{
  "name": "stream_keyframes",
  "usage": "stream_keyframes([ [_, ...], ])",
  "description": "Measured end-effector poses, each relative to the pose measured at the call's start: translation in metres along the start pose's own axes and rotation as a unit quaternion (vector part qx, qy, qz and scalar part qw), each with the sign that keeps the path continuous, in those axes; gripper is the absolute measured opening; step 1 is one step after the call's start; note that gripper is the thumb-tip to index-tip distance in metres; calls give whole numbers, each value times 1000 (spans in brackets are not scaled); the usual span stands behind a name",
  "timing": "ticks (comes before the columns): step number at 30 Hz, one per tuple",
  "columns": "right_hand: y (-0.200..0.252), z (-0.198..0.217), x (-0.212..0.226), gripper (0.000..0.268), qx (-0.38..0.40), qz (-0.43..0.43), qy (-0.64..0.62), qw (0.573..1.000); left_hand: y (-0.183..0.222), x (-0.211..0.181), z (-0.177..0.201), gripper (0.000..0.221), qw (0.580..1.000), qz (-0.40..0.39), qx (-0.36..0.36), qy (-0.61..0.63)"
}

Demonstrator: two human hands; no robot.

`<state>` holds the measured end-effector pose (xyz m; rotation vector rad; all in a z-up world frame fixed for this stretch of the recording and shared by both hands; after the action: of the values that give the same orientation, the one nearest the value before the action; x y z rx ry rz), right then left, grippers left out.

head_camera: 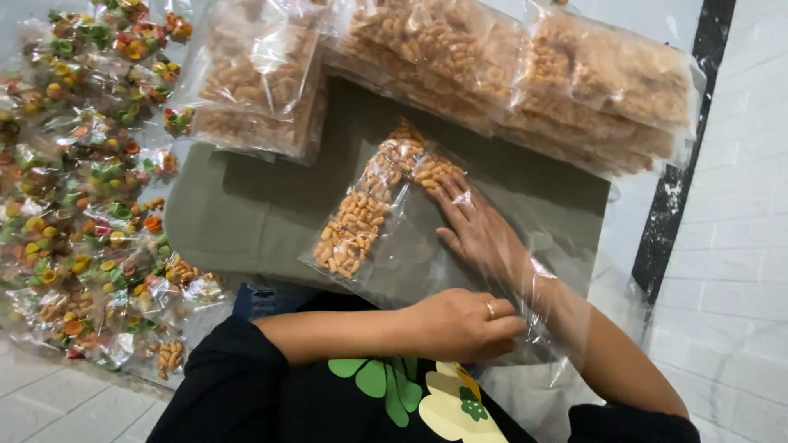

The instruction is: The person is manually filling small plastic bags with various types of snacks, including colorful round ones and brown elongated ones.

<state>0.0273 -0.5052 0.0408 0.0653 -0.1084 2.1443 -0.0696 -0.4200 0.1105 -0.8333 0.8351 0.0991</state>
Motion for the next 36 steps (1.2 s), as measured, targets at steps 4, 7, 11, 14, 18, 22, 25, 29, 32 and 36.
stream_keyframes([
  [4,23,-18,-16,68,-20,41,3,999,19,21,55,33,998,26,-16,-53],
  [7,55,-20,-24,68,1,21,2,1000,55,48,110,50,976,122,-71,-167],
  [11,129,-33,-54,65,9,-57,56,997,115,73,140,66,946,197,-37,-255],
  [14,188,-22,-61,60,-30,-145,87,985,144,88,137,69,934,248,-11,-257],
  [18,279,-20,-80,55,-107,-318,48,941,149,88,136,70,934,232,-28,-270],
  [22,312,-2,-78,48,-212,-369,109,898,153,91,133,71,933,230,-31,-277],
  [25,259,40,-29,49,-305,-291,86,903,153,93,132,70,930,231,-26,-286],
  [29,202,5,-22,61,-157,-243,9,957,158,96,129,65,937,205,-35,-279],
  [32,195,-48,-60,67,-31,-208,8,978,165,82,132,61,952,143,-89,-256],
  [36,191,-72,-103,75,-85,-138,51,986,168,26,177,40,912,-10,-184,-365],
])
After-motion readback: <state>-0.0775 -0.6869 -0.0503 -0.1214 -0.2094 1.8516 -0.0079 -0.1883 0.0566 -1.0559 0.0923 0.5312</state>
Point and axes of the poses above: each hand's wrist, its own y-axis away from the middle knuckle, its own z-axis out of the back of the hand, x = y × z, the point moved 7 cm from there along -y, towards the middle knuckle, and after that the axes turned 11 degrees about y, right-handed, at the moved point
